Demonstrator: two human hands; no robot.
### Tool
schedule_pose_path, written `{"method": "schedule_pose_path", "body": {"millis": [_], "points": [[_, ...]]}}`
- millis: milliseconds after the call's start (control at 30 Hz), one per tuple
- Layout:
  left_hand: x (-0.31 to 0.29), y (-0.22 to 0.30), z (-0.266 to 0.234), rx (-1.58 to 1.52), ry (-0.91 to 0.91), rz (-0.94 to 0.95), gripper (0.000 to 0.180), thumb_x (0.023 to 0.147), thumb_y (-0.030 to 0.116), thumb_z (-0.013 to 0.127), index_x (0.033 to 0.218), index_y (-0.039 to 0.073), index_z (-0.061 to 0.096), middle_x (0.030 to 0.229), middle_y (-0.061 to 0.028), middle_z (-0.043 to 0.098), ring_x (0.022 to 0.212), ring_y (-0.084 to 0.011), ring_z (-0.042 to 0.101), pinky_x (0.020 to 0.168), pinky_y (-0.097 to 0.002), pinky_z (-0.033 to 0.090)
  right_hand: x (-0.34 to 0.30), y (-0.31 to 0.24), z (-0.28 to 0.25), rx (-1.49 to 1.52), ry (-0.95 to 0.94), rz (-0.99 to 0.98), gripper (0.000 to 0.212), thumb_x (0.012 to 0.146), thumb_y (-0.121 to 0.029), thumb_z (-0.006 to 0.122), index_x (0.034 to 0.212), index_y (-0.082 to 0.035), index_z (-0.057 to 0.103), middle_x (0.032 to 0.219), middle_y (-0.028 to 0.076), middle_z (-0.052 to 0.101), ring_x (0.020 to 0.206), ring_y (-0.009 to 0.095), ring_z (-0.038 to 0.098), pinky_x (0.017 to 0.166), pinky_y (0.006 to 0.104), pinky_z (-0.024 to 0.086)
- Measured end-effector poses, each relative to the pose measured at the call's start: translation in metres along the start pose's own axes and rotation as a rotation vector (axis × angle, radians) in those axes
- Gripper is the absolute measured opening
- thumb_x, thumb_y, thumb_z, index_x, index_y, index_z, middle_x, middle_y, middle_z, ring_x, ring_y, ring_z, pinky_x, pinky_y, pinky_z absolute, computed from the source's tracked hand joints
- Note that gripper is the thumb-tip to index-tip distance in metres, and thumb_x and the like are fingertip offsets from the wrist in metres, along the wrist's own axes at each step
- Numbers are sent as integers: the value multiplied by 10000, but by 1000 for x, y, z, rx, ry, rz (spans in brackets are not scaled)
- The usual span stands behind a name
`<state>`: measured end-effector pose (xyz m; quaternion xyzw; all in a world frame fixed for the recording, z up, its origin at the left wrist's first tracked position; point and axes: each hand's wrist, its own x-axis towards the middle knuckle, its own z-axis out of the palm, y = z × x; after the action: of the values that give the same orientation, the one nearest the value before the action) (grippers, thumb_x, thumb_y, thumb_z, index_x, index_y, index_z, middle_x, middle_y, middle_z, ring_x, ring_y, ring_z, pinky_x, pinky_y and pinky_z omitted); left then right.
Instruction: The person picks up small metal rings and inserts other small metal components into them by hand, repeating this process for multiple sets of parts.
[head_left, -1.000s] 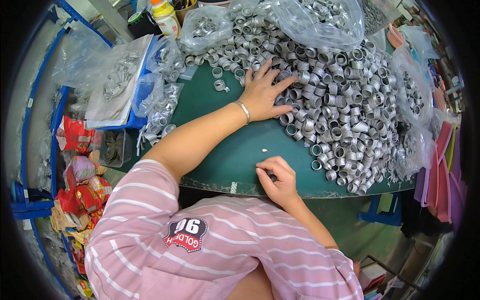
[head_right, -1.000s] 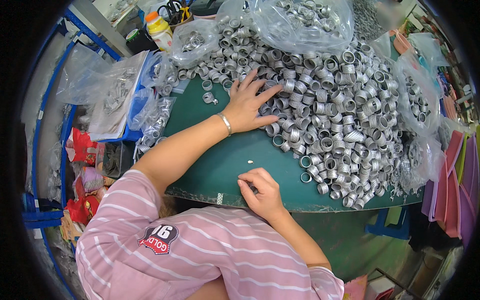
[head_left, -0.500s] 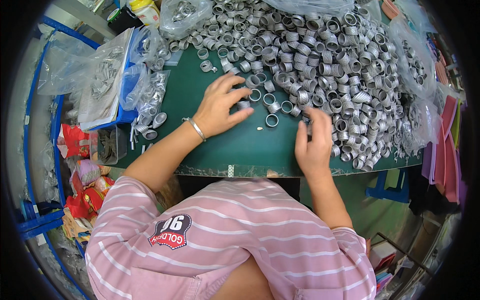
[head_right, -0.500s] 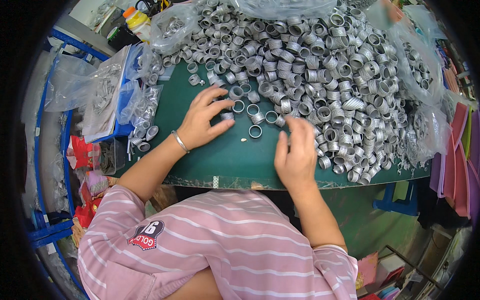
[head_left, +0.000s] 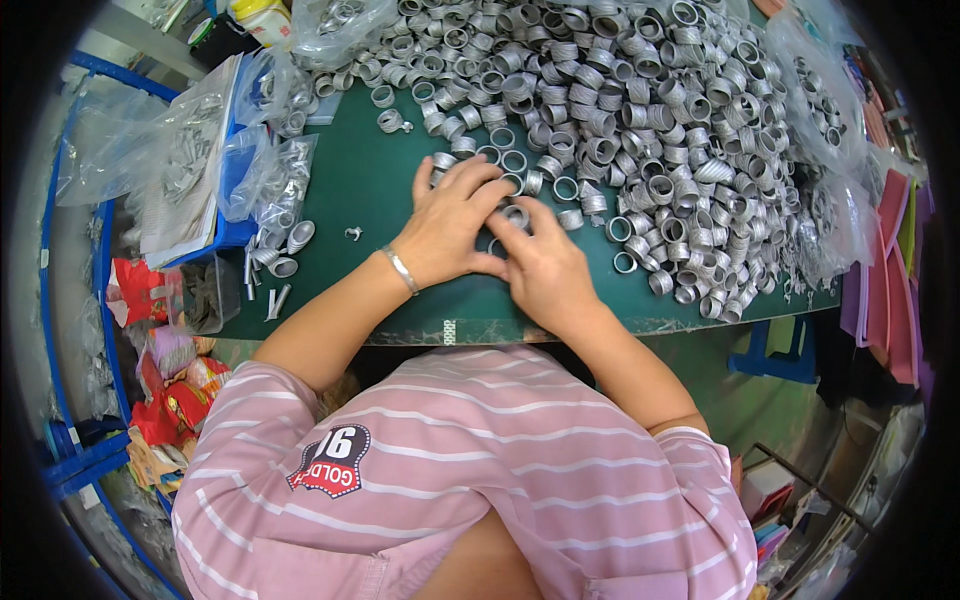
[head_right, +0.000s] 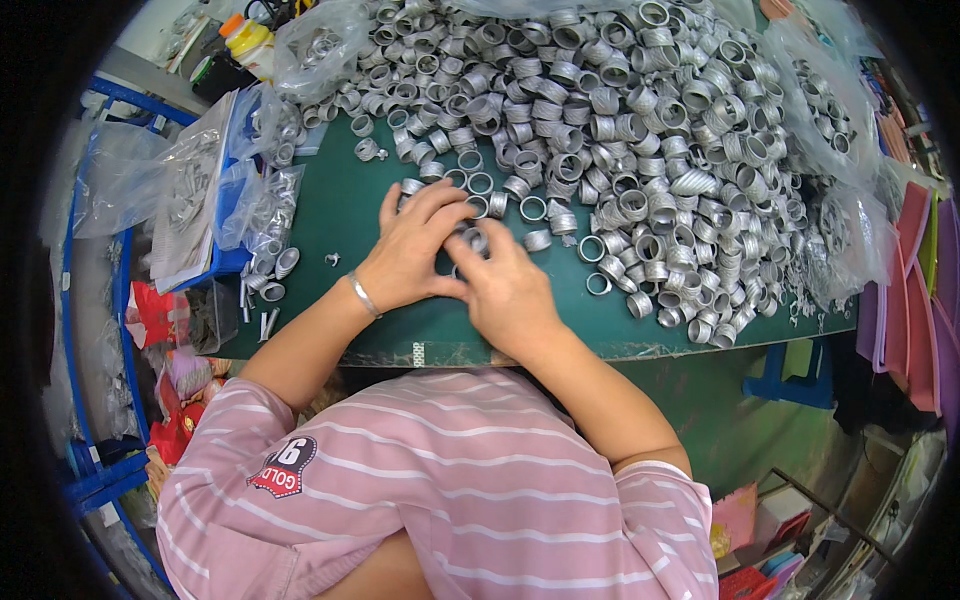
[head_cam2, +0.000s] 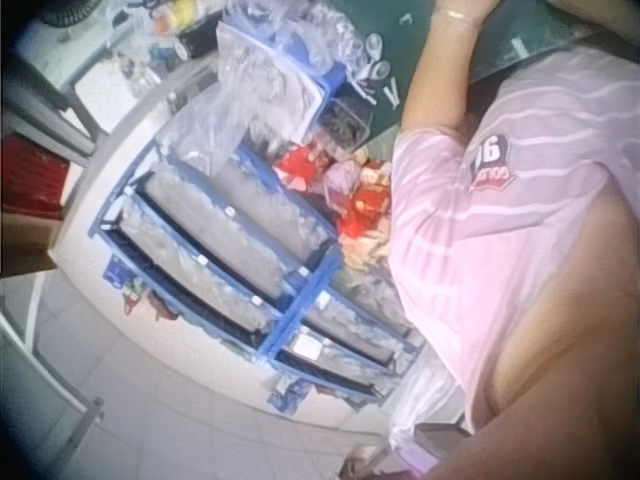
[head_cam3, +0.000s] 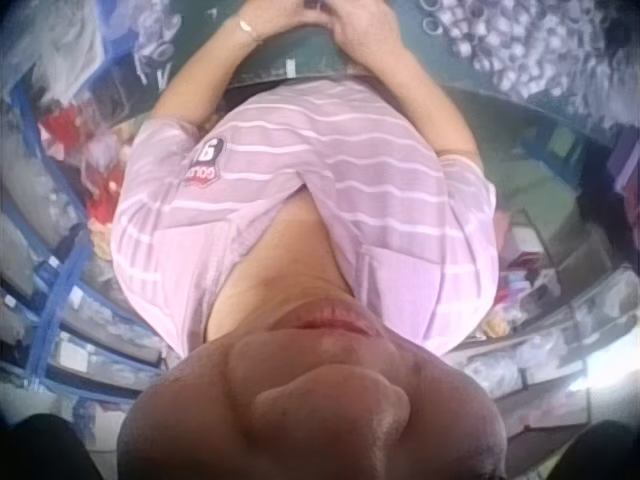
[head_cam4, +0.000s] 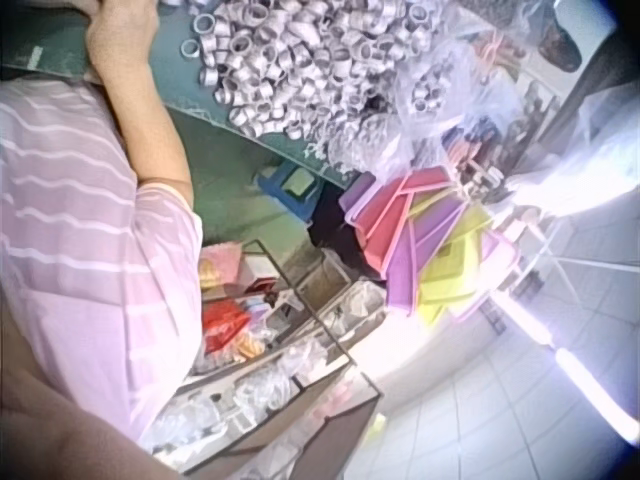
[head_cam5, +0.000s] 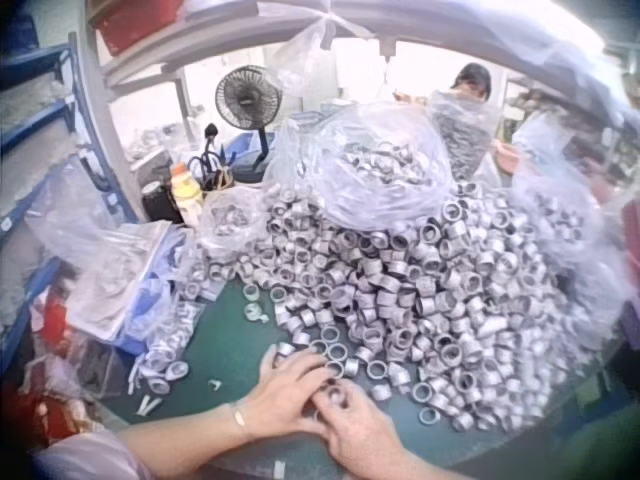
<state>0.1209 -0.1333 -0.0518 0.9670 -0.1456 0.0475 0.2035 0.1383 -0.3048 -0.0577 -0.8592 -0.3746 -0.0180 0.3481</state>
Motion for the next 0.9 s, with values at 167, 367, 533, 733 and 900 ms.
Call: {"method": "schedule_pose_path", "body": {"millis": [167, 367, 533, 733, 900], "points": [[-17, 2, 1, 28, 103, -107, 677, 561, 405, 784, 1118, 140, 506, 1306, -60, 406, 1274, -295, 317, 972, -645, 147, -1, -2, 4, 217, -1, -52, 390, 705, -20, 606, 1087, -97, 575, 1221, 218, 453, 953, 360, 571, 739, 398, 507], [-22, 7, 4, -51, 243, -267, 501, 697, 265, 719, 1133, 124, 517, 1334, -81, 438, 1284, -293, 337, 1007, -583, 138, 15, 32, -43, -153, 310, 44, 264, 777, -26, 533, 1040, -23, 553, 1046, 181, 533, 869, 347, 583, 726, 396, 494], [-14, 40, 7, -9, 155, -12, 565, 722, 348, 687, 1215, 142, 505, 1393, -94, 358, 1311, -295, 284, 1015, -583, 105, 34, 49, -44, -354, 199, 164, 190, 754, -36, 537, 940, 1, 547, 931, 211, 538, 792, 371, 582, 661, 433, 495], [-9, 31, 14, -70, 89, -140, 1094, 548, 381, 801, 1400, 95, 177, 1436, -155, 233, 1320, -314, 245, 1003, -622, 101, 27, 20, -24, -336, 110, 79, 158, 707, -53, 559, 860, -53, 598, 887, 169, 501, 820, 346, 550, 624, 424, 502], [-10, 30, 21, -53, 161, -179, 1000, 600, 283, 776, 1399, 122, 197, 1450, -134, 210, 1338, -311, 216, 983, -647, 102, 23, 11, 6, -31, 159, -87, 105, 703, -56, 595, 806, -53, 609, 894, 139, 582, 801, 310, 588, 646, 408, 506]]}}
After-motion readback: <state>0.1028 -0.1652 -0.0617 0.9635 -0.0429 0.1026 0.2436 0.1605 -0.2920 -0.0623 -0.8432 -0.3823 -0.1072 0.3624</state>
